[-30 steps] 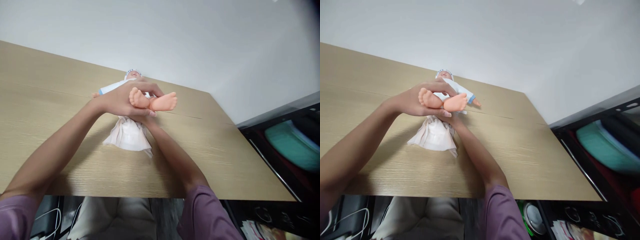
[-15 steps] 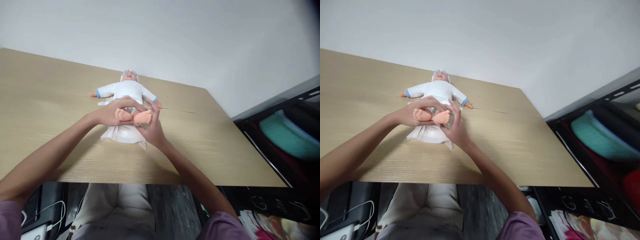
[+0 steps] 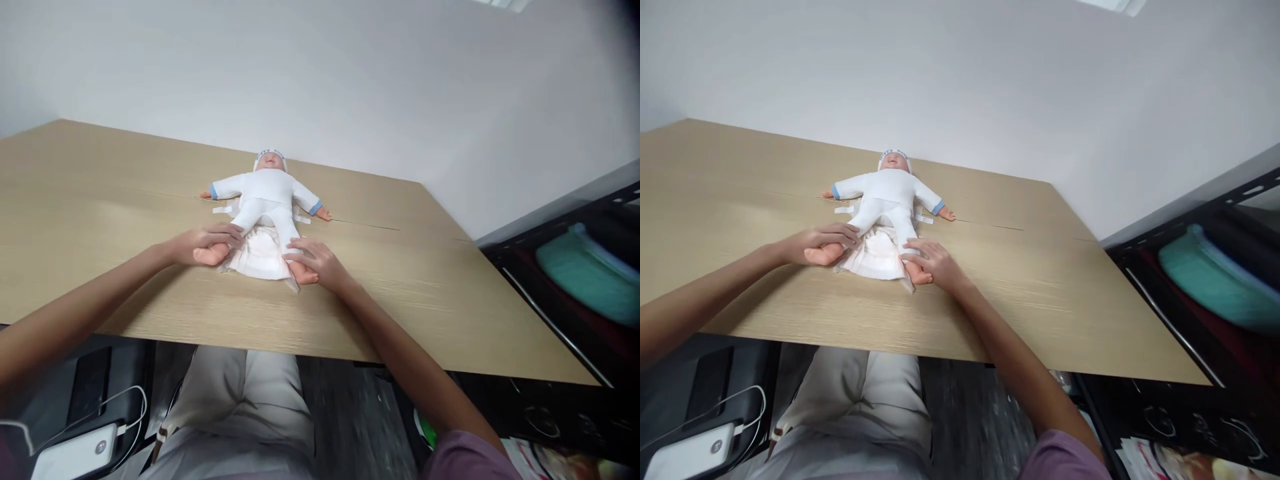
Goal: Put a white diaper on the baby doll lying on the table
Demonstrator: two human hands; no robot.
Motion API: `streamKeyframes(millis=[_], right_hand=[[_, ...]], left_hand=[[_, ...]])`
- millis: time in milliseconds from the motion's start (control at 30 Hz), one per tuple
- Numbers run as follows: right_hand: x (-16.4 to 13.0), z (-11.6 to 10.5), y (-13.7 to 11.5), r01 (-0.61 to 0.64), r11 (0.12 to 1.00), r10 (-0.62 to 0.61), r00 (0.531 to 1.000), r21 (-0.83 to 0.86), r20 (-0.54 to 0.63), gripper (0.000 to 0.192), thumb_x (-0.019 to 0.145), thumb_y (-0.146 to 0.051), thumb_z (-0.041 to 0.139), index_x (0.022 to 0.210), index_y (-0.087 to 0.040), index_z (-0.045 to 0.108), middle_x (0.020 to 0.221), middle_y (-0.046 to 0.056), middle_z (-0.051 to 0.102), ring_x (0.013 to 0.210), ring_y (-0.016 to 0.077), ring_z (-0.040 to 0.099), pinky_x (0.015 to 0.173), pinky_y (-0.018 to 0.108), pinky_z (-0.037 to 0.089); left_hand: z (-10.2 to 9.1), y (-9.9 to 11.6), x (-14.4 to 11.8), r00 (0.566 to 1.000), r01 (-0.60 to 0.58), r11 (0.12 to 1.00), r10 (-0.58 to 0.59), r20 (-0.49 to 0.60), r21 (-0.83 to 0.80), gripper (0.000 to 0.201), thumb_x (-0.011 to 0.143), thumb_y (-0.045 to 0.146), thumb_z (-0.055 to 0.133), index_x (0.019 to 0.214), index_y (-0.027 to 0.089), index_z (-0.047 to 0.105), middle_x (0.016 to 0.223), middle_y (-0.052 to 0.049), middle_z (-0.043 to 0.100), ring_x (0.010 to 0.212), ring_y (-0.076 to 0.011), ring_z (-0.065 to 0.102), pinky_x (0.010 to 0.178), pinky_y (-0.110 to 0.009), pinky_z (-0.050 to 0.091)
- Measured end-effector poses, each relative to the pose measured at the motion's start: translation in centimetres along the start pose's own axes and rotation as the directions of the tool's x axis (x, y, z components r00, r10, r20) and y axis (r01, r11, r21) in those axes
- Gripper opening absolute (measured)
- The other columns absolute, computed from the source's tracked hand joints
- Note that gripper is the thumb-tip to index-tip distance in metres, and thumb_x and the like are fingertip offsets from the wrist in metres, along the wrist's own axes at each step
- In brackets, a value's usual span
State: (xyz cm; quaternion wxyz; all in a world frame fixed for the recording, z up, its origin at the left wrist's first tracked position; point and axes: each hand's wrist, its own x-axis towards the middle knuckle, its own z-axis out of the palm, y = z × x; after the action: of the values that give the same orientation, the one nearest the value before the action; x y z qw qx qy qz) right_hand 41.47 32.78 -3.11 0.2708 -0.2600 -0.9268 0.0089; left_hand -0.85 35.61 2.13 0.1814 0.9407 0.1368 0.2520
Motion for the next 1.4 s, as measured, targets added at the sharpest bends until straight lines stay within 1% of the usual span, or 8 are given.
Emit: streamKeyframes(millis=[333, 500, 667, 867, 967, 1133, 1333, 1400], right_hand=[[-0.5, -2.9, -0.6, -0.132, 0.975, 0.099, 0.978, 0.180, 0.181, 0.063, 0.112, -0.011, 0.045, 0.166, -0.036, 0.064, 0.172, 0.008, 0.063, 0.163, 0.0282, 0.057, 0.132, 0.056, 0.054], [0.6, -2.9, -4.5, -0.215, 0.977, 0.209, 0.961, 0.015, 0.181, 0.061, 0.119, -0.045, 0.053, 0.177, -0.027, 0.050, 0.170, 0.017, 0.062, 0.162, 0.0378, 0.055, 0.133, 0.064, 0.049], [1.4, -0.3, -7.3, -0.227, 0.953, 0.255, 0.958, -0.198, 0.131, 0.073, 0.110, -0.056, 0.071, 0.170, -0.016, 0.060, 0.160, 0.026, 0.064, 0.157, 0.0456, 0.053, 0.130, 0.065, 0.048], [3.1, 0.1, -5.1, -0.314, 0.947, 0.316, 0.948, -0.066, 0.025, 0.039, 0.115, -0.023, 0.048, 0.138, -0.020, 0.080, 0.125, 0.017, 0.076, 0.120, 0.0348, 0.066, 0.108, 0.052, 0.057], [5.0, -0.5, -2.4, -0.359, 0.923, 0.371, 0.925, 0.139, -0.080, 0.039, 0.120, -0.037, 0.043, 0.115, -0.020, 0.078, 0.104, 0.011, 0.075, 0.101, 0.0302, 0.066, 0.096, 0.047, 0.057], [9.7, -0.5, 3.6, -0.383, 0.876, 0.461, 0.842, 0.291, -0.280, 0.052, 0.118, -0.067, 0.045, 0.104, -0.025, 0.072, 0.113, 0.010, 0.075, 0.110, 0.0285, 0.068, 0.108, 0.046, 0.056], [14.6, 2.8, 10.5, -0.561, 0.612, 0.714, 0.696, 0.557, -0.084, 0.066, 0.107, -0.084, 0.055, 0.112, -0.021, 0.076, 0.123, 0.012, 0.083, 0.125, 0.0303, 0.072, 0.123, 0.051, 0.054], [15.3, 3.6, 11.3, -0.541, 0.554, 0.724, 0.688, 0.633, -0.045, 0.070, 0.105, -0.084, 0.057, 0.117, -0.018, 0.078, 0.125, 0.013, 0.084, 0.130, 0.0299, 0.073, 0.124, 0.050, 0.055]], left_hand=[[1.0, -0.1, -0.3, 0.977, 0.084, 0.995, -0.092, 0.194, 0.049, 0.060, 0.102, 0.009, 0.061, 0.158, 0.029, 0.073, 0.168, -0.012, 0.067, 0.166, -0.0320, 0.053, 0.134, -0.057, 0.051], [0.5, 2.0, 0.4, 0.937, 0.200, 0.975, -0.220, 0.270, 0.103, 0.053, 0.116, 0.022, 0.046, 0.163, 0.033, 0.067, 0.177, -0.006, 0.059, 0.173, -0.0296, 0.043, 0.140, -0.055, 0.039], [2.8, 4.6, 1.5, 0.920, 0.325, 0.909, -0.367, 0.135, 0.260, 0.057, 0.106, 0.059, 0.072, 0.152, 0.025, 0.069, 0.163, -0.015, 0.068, 0.163, -0.0415, 0.050, 0.134, -0.061, 0.038], [3.6, 4.8, 2.9, 0.897, 0.440, 0.866, -0.437, -0.069, 0.237, 0.029, 0.109, 0.046, 0.060, 0.120, 0.022, 0.074, 0.122, -0.013, 0.080, 0.122, -0.0356, 0.070, 0.107, -0.050, 0.054], [1.8, 3.4, 5.0, 0.820, 0.556, 0.823, -0.522, -0.234, 0.113, 0.038, 0.112, 0.057, 0.056, 0.107, 0.022, 0.071, 0.091, -0.005, 0.073, 0.086, -0.0251, 0.067, 0.084, -0.039, 0.053], [-0.6, -3.0, 9.8, 0.756, 0.539, 0.843, -0.479, -0.447, 0.009, 0.045, 0.108, 0.063, 0.059, 0.091, 0.021, 0.065, 0.092, -0.006, 0.068, 0.093, -0.0259, 0.063, 0.093, -0.042, 0.053], [-0.1, -10.8, 12.8, 0.558, 0.593, 0.667, -0.744, -0.367, -0.450, 0.045, 0.101, 0.061, 0.074, 0.085, 0.020, 0.064, 0.079, -0.003, 0.062, 0.082, -0.0213, 0.060, 0.084, -0.037, 0.053], [0.4, -12.0, 13.0, 0.501, 0.563, 0.601, -0.794, -0.345, -0.567, 0.052, 0.097, 0.064, 0.079, 0.076, 0.021, 0.057, 0.072, -0.002, 0.058, 0.076, -0.0197, 0.055, 0.077, -0.034, 0.049]])
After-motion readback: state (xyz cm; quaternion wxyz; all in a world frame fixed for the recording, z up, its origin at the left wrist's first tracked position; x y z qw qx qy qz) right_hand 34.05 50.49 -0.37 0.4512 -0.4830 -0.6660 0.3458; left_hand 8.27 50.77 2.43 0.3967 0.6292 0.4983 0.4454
